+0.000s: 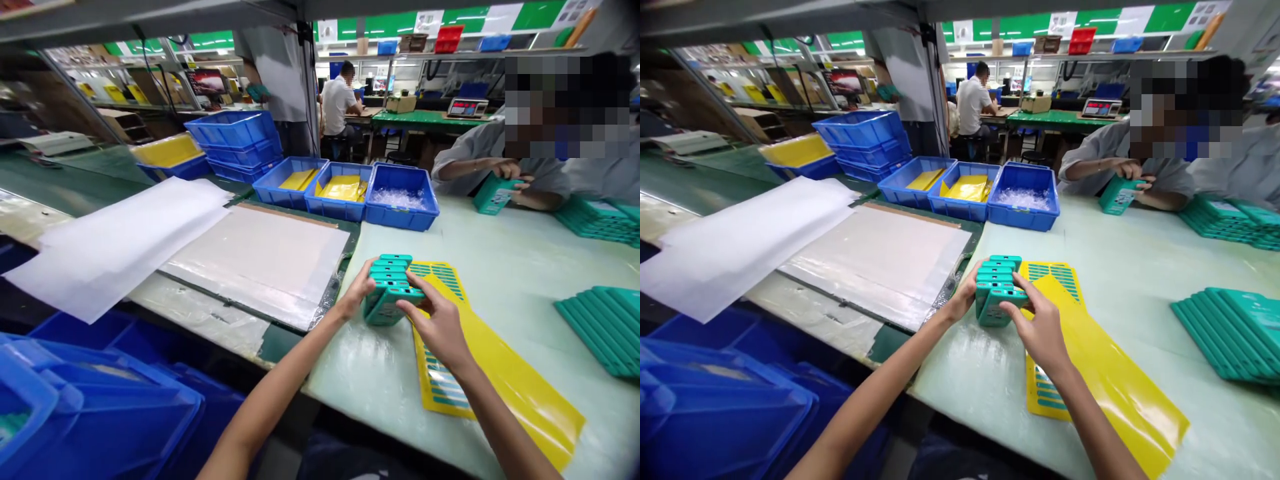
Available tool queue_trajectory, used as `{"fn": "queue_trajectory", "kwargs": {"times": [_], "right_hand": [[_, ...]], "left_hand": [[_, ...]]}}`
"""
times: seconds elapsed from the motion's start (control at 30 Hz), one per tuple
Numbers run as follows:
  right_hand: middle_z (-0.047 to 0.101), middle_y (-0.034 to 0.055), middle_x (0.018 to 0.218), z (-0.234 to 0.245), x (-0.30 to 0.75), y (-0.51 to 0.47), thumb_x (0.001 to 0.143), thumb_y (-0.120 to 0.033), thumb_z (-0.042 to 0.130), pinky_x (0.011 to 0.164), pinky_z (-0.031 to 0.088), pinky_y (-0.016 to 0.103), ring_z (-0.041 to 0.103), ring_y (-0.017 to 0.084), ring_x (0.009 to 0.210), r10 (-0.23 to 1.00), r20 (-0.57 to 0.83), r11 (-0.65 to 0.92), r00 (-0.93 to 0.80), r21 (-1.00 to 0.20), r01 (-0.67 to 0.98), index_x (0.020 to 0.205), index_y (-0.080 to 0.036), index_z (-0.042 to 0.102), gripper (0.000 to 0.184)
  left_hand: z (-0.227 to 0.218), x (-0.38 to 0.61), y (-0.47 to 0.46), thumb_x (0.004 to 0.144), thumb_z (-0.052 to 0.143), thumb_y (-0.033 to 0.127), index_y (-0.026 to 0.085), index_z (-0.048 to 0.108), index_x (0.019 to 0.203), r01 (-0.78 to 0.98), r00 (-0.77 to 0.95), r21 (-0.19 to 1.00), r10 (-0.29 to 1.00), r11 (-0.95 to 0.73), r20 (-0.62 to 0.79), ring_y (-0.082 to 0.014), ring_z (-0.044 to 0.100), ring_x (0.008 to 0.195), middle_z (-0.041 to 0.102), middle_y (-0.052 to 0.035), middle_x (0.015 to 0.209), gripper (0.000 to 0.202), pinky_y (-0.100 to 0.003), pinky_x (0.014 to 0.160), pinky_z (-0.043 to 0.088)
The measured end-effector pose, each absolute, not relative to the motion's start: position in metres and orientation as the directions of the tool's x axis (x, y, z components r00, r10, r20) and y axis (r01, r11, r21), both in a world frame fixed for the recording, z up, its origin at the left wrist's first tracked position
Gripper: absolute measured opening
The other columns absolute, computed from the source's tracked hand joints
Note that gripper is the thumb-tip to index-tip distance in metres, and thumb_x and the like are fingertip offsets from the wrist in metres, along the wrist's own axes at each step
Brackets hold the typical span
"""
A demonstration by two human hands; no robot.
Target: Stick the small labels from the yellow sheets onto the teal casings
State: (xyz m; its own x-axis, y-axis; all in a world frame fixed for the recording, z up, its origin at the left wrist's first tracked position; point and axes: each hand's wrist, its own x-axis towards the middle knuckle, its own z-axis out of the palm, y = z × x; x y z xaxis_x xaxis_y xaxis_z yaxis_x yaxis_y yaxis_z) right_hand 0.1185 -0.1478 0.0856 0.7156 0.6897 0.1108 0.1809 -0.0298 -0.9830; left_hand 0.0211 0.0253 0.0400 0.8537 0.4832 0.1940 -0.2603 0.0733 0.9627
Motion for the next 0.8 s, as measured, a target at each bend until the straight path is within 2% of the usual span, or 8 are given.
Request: {"fn": "queue_trajectory", "kwargs": {"times": [0.07, 0.17, 0.27, 0.37, 0.47, 0.53, 0.63, 0.8], "right_hand": [[0.08, 0.0072, 0.133, 0.08, 0.114, -0.152, 0.085, -0.043, 0.091, 0.108, 0.061, 0.048, 0.076, 0.031, 0.112, 0.648, 0.196, 0.008, 0.736, -0.968, 0.251, 0.128, -0.031, 0.084, 0.045], [0.08, 0.0072, 0.126, 0.072, 0.115, -0.161, 0.091, -0.04, 0.085, 0.106, 0.061, 0.048, 0.075, 0.03, 0.113, 0.613, 0.276, 0.019, 0.74, -0.942, 0.335, 0.12, -0.03, 0.083, 0.031], [0.078, 0.0074, 0.125, 0.068, 0.118, -0.166, 0.094, -0.039, 0.082, 0.108, 0.059, 0.048, 0.074, 0.029, 0.115, 0.63, 0.268, 0.028, 0.729, -0.945, 0.324, 0.117, -0.028, 0.079, 0.026], [0.075, 0.0085, 0.133, 0.067, 0.116, -0.162, 0.09, -0.04, 0.086, 0.109, 0.059, 0.047, 0.073, 0.029, 0.117, 0.66, 0.244, 0.052, 0.711, -0.958, 0.281, 0.126, -0.027, 0.074, 0.04], [0.065, 0.0118, 0.144, 0.066, 0.107, -0.153, 0.085, -0.04, 0.089, 0.103, 0.062, 0.045, 0.067, 0.03, 0.125, 0.668, 0.285, 0.056, 0.688, -0.941, 0.335, 0.143, -0.027, 0.066, 0.064], [0.063, 0.0134, 0.142, 0.063, 0.103, -0.149, 0.086, -0.038, 0.087, 0.098, 0.062, 0.044, 0.065, 0.03, 0.125, 0.654, 0.331, 0.042, 0.681, -0.914, 0.404, 0.145, -0.026, 0.062, 0.066], [0.068, 0.0117, 0.13, 0.055, 0.101, -0.146, 0.085, -0.037, 0.085, 0.097, 0.059, 0.043, 0.066, 0.03, 0.12, 0.666, 0.341, 0.021, 0.663, -0.898, 0.44, 0.128, -0.024, 0.066, 0.049], [0.08, 0.0083, 0.109, 0.032, 0.102, -0.144, 0.083, -0.042, 0.082, 0.096, 0.06, 0.045, 0.075, 0.03, 0.101, 0.844, 0.2, 0.018, 0.497, -0.938, 0.347, 0.104, -0.022, 0.075, 0.029]], "left_hand": [[0.045, 0.024, 0.02, 0.085, 0.08, 0.073, 0.02, 0.054, 0.148, -0.27, 0.821, 0.958, 0.543, 0.102, 0.173, -0.0377, 0.062, 0.143, 0.065, -0.0148, 0.152, 0.086, -0.047, 0.122, 0.047], [0.05, 0.026, 0.01, 0.085, 0.082, 0.055, 0.019, 0.054, 0.142, -0.28, 0.791, 0.951, 0.592, 0.128, 0.153, -0.0342, 0.066, 0.133, 0.069, -0.0116, 0.14, 0.073, -0.044, 0.117, 0.049], [0.054, 0.028, 0.005, 0.086, 0.081, 0.057, 0.018, 0.055, 0.14, -0.304, 0.781, 0.94, 0.606, 0.158, 0.151, -0.0332, 0.065, 0.133, 0.07, -0.0111, 0.138, 0.071, -0.041, 0.117, 0.048], [0.057, 0.03, 0.003, 0.091, 0.073, 0.064, 0.018, 0.056, 0.14, -0.315, 0.787, 0.925, 0.603, 0.213, 0.129, -0.0329, 0.065, 0.135, 0.07, -0.0117, 0.139, 0.069, -0.041, 0.118, 0.048], [0.061, 0.031, 0.004, 0.091, 0.071, 0.056, 0.019, 0.057, 0.14, -0.295, 0.804, 0.913, 0.589, 0.282, 0.078, -0.0318, 0.07, 0.128, 0.073, -0.0105, 0.135, 0.063, -0.041, 0.111, 0.052], [0.062, 0.031, 0.004, 0.088, 0.072, 0.05, 0.019, 0.058, 0.137, -0.28, 0.81, 0.907, 0.584, 0.315, 0.048, -0.03, 0.073, 0.12, 0.075, -0.0086, 0.128, 0.059, -0.039, 0.104, 0.054], [0.061, 0.034, 0.006, 0.086, 0.073, 0.045, 0.019, 0.061, 0.127, -0.273, 0.803, 0.901, 0.595, 0.338, 0.02, -0.0262, 0.074, 0.11, 0.076, -0.0056, 0.118, 0.049, -0.035, 0.099, 0.054], [0.05, 0.044, 0.013, 0.085, 0.072, 0.048, 0.02, 0.061, 0.124, -0.282, 0.773, 0.902, 0.634, 0.327, 0.012, -0.0263, 0.074, 0.108, 0.076, -0.0045, 0.114, 0.049, -0.035, 0.097, 0.055]]}}
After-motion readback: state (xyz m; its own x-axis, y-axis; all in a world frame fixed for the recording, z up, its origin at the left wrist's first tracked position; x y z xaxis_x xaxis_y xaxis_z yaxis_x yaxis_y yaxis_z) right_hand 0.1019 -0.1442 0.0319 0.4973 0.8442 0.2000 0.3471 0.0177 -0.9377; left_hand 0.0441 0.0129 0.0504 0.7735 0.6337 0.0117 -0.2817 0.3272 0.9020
